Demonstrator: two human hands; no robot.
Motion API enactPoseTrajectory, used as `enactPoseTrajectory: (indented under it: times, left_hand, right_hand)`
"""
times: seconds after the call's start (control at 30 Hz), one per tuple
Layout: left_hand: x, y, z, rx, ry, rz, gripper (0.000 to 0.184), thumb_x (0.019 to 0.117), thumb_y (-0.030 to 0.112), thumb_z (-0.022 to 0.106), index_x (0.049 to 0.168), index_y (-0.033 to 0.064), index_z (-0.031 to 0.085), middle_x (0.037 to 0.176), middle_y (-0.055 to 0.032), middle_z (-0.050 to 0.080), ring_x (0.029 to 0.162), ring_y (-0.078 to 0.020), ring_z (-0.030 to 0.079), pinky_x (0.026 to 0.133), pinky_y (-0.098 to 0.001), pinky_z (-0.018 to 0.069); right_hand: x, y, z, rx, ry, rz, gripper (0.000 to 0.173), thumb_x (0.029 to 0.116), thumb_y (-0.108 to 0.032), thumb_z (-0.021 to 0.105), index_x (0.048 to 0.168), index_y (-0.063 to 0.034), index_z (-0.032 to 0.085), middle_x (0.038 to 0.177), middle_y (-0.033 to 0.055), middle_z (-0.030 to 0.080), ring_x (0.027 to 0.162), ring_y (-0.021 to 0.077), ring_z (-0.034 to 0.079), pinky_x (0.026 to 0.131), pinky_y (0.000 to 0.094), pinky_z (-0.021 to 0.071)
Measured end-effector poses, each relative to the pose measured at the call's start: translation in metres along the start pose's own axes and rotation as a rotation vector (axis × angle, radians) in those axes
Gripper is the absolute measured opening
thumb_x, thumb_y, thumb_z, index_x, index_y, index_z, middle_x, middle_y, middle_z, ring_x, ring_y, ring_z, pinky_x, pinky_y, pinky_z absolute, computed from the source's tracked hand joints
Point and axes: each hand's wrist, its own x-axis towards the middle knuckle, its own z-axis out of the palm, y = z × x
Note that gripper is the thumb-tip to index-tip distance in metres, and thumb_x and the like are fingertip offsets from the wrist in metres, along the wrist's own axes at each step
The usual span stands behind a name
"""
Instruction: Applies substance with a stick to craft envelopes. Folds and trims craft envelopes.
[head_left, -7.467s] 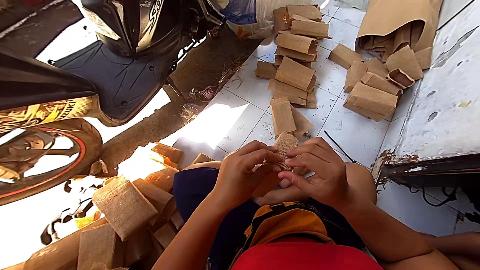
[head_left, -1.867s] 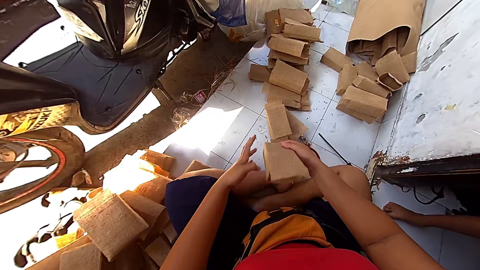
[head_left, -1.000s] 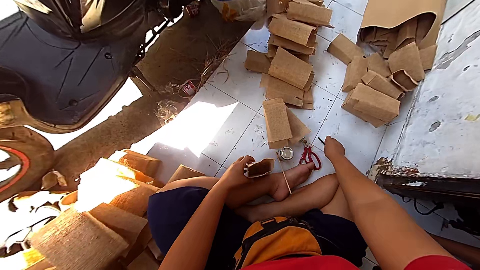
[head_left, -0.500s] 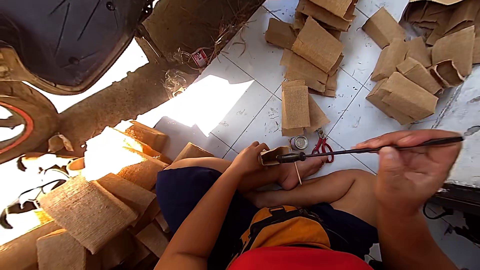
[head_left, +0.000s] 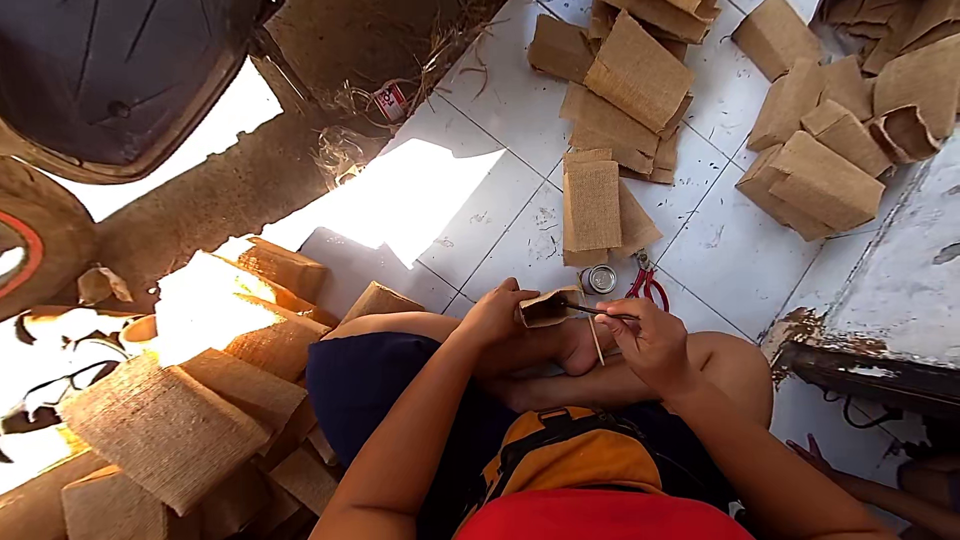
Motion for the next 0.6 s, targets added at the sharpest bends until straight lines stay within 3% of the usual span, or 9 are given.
enactPoseTrajectory:
  times: [0.07,0.17,0.33,0.47,0.6]
  left_hand:
    - [0.0,0.001,-0.002,-0.003,-0.008,-0.023,0.065,0.0769,0.014,0.088,0.138,0.0122,0.065,0.118,-0.0187,0.061,0.102,-0.0319,0.065,0.089,-0.051,0.0546]
    - [-0.001,0.002,-0.002,-0.012,0.007,-0.016,0.066,0.0756,0.013,0.089,0.138,0.0121,0.065,0.118,-0.0196,0.061,0.101,-0.0332,0.065,0.087,-0.0519,0.0553]
    - [0.003,-0.002,-0.004,0.012,-0.041,0.018,0.064,0.0793,0.015,0.086,0.139,0.0119,0.063,0.146,-0.0149,0.057,0.135,-0.0328,0.054,0.11,-0.0569,0.0423]
    - [0.001,0.003,-0.005,0.009,-0.047,-0.006,0.059,0.0811,0.015,0.084,0.137,0.0155,0.064,0.13,-0.0111,0.068,0.123,-0.0312,0.063,0.104,-0.0596,0.046]
    - [0.002,0.003,-0.005,-0.008,-0.076,-0.012,0.063,0.0825,0.014,0.084,0.141,0.0141,0.061,0.136,-0.0116,0.065,0.128,-0.0315,0.059,0.108,-0.0582,0.0433]
  right_hand:
    - [0.006,-0.009,-0.006,0.023,0.054,-0.016,0.014,0.1007,-0.014,0.065,0.101,-0.0005,0.063,0.096,0.0115,0.075,0.091,0.0112,0.073,0.081,0.0219,0.0585]
    - [0.012,-0.031,-0.004,0.088,0.069,-0.03,0.013,0.1024,-0.015,0.063,0.102,-0.0035,0.059,0.096,0.0083,0.074,0.096,0.0092,0.072,0.086,0.0225,0.0589]
    - [-0.013,-0.011,0.047,0.066,0.036,-0.093,0.014,0.1025,-0.011,0.06,0.095,-0.0005,0.064,0.086,0.0113,0.072,0.089,0.0154,0.074,0.084,0.0247,0.0599]
    - [-0.01,-0.024,0.025,0.105,-0.001,0.004,0.013,0.1018,-0.009,0.06,0.098,0.0013,0.068,0.094,0.012,0.075,0.097,0.0143,0.074,0.089,0.024,0.0594]
    - [0.002,-0.047,-0.018,0.043,0.009,0.016,0.014,0.1059,-0.014,0.055,0.101,-0.0019,0.061,0.095,0.0095,0.073,0.101,0.0088,0.072,0.09,0.02,0.0574]
